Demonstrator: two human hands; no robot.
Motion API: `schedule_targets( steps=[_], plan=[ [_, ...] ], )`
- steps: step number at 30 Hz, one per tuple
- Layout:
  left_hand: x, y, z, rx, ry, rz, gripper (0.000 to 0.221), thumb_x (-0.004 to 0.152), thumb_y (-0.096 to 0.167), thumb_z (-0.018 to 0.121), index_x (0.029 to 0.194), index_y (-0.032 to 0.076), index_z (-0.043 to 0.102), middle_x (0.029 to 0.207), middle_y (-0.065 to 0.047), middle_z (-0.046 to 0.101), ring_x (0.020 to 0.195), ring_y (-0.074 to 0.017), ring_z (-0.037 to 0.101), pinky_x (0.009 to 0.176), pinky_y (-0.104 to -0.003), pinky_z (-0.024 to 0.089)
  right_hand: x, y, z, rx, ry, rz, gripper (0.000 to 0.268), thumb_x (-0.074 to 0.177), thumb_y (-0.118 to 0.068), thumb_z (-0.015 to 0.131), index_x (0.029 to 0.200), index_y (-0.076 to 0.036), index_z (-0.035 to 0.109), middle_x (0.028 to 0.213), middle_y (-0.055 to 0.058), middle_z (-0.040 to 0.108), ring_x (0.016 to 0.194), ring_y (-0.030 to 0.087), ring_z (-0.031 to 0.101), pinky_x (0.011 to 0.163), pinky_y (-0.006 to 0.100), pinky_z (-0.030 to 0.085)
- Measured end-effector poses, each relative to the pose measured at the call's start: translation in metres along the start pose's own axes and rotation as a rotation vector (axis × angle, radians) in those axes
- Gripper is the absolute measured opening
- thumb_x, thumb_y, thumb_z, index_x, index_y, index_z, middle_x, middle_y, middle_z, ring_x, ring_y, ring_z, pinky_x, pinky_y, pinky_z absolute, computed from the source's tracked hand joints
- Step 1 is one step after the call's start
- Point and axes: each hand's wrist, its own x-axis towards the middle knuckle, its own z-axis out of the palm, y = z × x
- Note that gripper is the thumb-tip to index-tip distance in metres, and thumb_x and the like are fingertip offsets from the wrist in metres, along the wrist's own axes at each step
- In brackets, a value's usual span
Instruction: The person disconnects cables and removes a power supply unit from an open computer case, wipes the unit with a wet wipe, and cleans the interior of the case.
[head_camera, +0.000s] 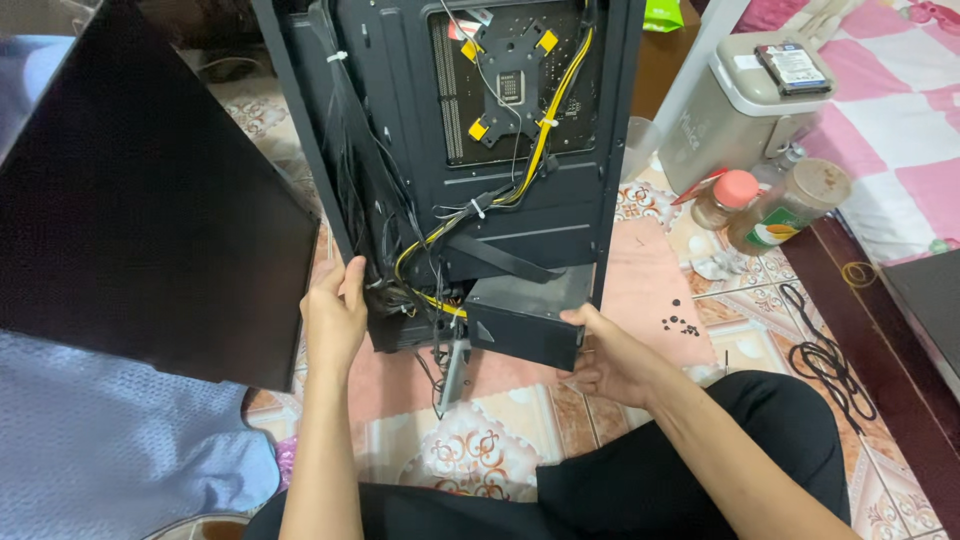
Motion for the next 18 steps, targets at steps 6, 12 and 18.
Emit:
schedule_targets(
  steps=[6, 12, 18],
  plan=[
    [0.003, -0.004, 0.003, 0.014, -0.005, 0.057, 0.034, 0.108, 0.039, 0.062, 0.115, 0.009, 0.078, 0.107, -0.026, 0.07, 0.108, -0.0497, 0.065, 0.084, -0.055, 0.059, 0.034, 0.009, -0.034, -0.06, -0.018, -0.048, 0.06, 0.08, -0.058, 0.076, 0.093, -0.002, 0.057, 0.07, 0.016, 0.062, 0.051, 0.011, 0.035, 0.055, 0.028, 0.028],
    [0.003, -0.015, 0.007, 0.03, 0.03, 0.037, 0.037, 0.105, 0.043, 0.064, 0.112, 0.008, 0.077, 0.11, -0.021, 0.072, 0.108, -0.0467, 0.066, 0.087, -0.055, 0.059, 0.007, -0.018, -0.03, -0.024, -0.004, -0.041, 0.052, 0.086, -0.048, 0.076, 0.086, -0.001, 0.053, 0.064, 0.012, 0.049, 0.05, 0.014, 0.032, 0.054, 0.03, 0.028],
    [0.006, 0.006, 0.002, -0.013, 0.018, 0.08, 0.03, 0.107, 0.035, 0.063, 0.112, 0.01, 0.078, 0.107, -0.024, 0.071, 0.107, -0.0489, 0.065, 0.077, -0.055, 0.061, 0.019, 0.011, -0.029, -0.03, -0.047, 0.018, 0.057, 0.086, -0.052, 0.074, 0.097, 0.0, 0.056, 0.075, 0.015, 0.057, 0.054, 0.012, 0.034, 0.054, 0.028, 0.031]
  ],
)
